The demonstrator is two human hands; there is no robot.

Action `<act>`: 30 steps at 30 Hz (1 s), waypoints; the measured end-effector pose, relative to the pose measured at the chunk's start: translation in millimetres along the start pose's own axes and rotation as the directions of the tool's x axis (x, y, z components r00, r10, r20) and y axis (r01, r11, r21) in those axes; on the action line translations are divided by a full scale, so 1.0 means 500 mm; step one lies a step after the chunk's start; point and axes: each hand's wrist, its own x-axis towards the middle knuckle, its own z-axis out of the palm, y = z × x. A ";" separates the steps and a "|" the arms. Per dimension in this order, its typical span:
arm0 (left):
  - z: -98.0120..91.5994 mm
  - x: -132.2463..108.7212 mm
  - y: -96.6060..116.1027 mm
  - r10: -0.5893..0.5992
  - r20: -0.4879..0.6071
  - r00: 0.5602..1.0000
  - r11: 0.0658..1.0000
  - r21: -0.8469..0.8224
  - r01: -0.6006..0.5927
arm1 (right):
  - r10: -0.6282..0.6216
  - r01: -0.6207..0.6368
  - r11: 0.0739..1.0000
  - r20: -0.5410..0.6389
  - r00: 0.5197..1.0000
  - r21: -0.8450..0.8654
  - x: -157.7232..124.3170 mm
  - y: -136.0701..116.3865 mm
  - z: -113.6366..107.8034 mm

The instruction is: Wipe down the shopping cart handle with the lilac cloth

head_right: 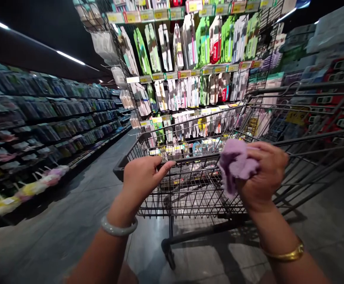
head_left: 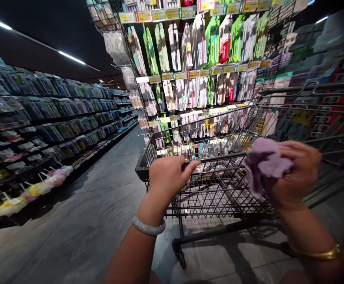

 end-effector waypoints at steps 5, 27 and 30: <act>-0.029 0.000 0.000 -0.039 0.122 0.992 0.999 -0.033 0.043 | 0.031 -0.029 0.999 0.071 0.997 -0.017 -0.031 -0.050 -0.001; -0.009 0.012 0.082 0.060 0.038 0.997 0.998 0.018 -0.060 | -0.180 0.166 0.982 0.176 0.968 0.093 -0.029 -0.075 -0.006; -0.022 0.013 0.063 0.026 0.079 0.997 1.000 -0.013 -0.025 | 0.051 -0.050 0.999 0.058 0.997 -0.021 -0.004 -0.031 -0.020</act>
